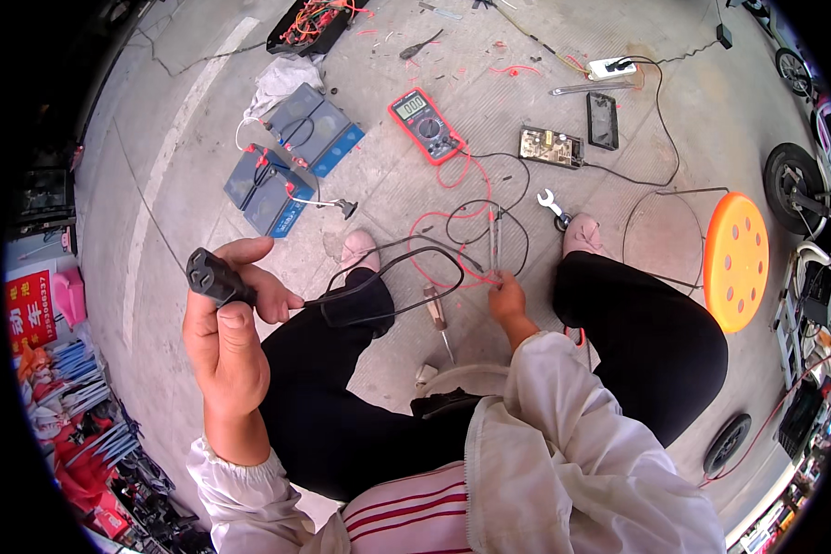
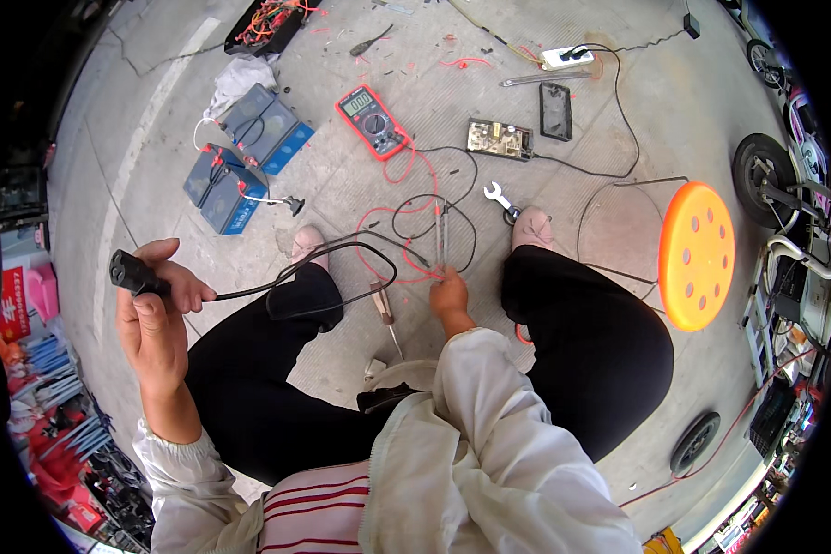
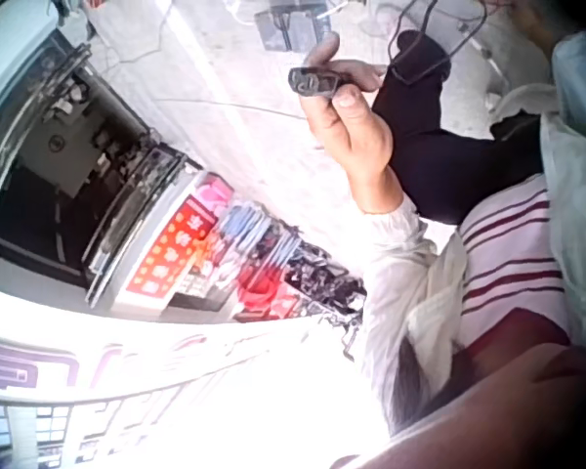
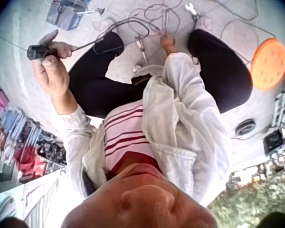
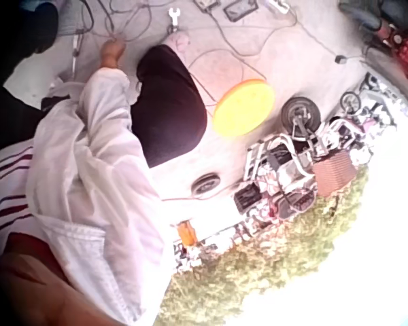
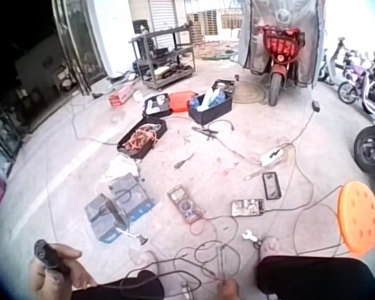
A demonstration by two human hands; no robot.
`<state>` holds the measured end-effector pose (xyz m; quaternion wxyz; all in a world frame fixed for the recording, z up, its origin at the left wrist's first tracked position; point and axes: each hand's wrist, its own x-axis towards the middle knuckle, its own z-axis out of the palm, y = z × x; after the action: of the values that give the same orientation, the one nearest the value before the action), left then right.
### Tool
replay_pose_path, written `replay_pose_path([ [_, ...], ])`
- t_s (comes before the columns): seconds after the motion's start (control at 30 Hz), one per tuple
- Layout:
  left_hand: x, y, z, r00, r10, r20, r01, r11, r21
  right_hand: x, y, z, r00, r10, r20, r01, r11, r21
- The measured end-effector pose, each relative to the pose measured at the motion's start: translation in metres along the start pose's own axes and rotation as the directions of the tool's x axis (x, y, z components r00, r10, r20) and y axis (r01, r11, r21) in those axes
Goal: The person sits on the floor and works on electrical components, stripping wires, twisting connections, and testing a circuit board with a multimeter. They handle wires, a circuit board, and a multimeter throughout the task.
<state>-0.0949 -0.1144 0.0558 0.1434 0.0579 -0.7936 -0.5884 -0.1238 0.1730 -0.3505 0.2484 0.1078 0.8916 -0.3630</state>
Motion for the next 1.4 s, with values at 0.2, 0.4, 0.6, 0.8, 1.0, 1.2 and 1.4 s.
replay_pose_path([
  [0.2,0.009,0.003,0.004,0.995,-0.094,-0.04,0.097,0.992,0.075,0.036,0.003,0.021,0.995,-0.091,-0.05,0.082,0.985,-0.151],
  [0.4,0.014,0.003,0.007,0.994,-0.111,-0.026,0.113,0.987,0.117,0.043,0.001,0.019,0.997,-0.055,0.046,0.055,0.998,-0.003],
  [0.6,0.019,0.005,0.005,0.996,0.003,-0.094,0.005,0.996,0.088,0.034,-0.037,-0.021,0.978,-0.01,0.206,-0.094,0.868,0.488],
  [0.8,0.013,0.014,-0.008,0.924,0.23,-0.307,-0.284,0.948,-0.144,-0.003,-0.125,-0.104,0.938,-0.251,0.239,0.182,0.943,0.279],
  [1.0,0.01,0.044,0.014,0.79,0.412,-0.454,-0.539,0.82,-0.194,-0.055,-0.197,-0.194,0.744,-0.626,0.232,0.479,0.743,0.468],
  [1.2,0.004,0.037,0.041,0.983,0.103,-0.15,-0.151,0.921,-0.359,-0.112,-0.247,-0.265,0.597,-0.639,0.485,0.325,0.745,0.582],
  [1.4,0.0,0.036,0.063,0.915,-0.064,0.398,0.216,0.912,-0.349,-0.129,-0.263,-0.286,0.46,-0.73,0.506,0.305,0.665,0.682],
])
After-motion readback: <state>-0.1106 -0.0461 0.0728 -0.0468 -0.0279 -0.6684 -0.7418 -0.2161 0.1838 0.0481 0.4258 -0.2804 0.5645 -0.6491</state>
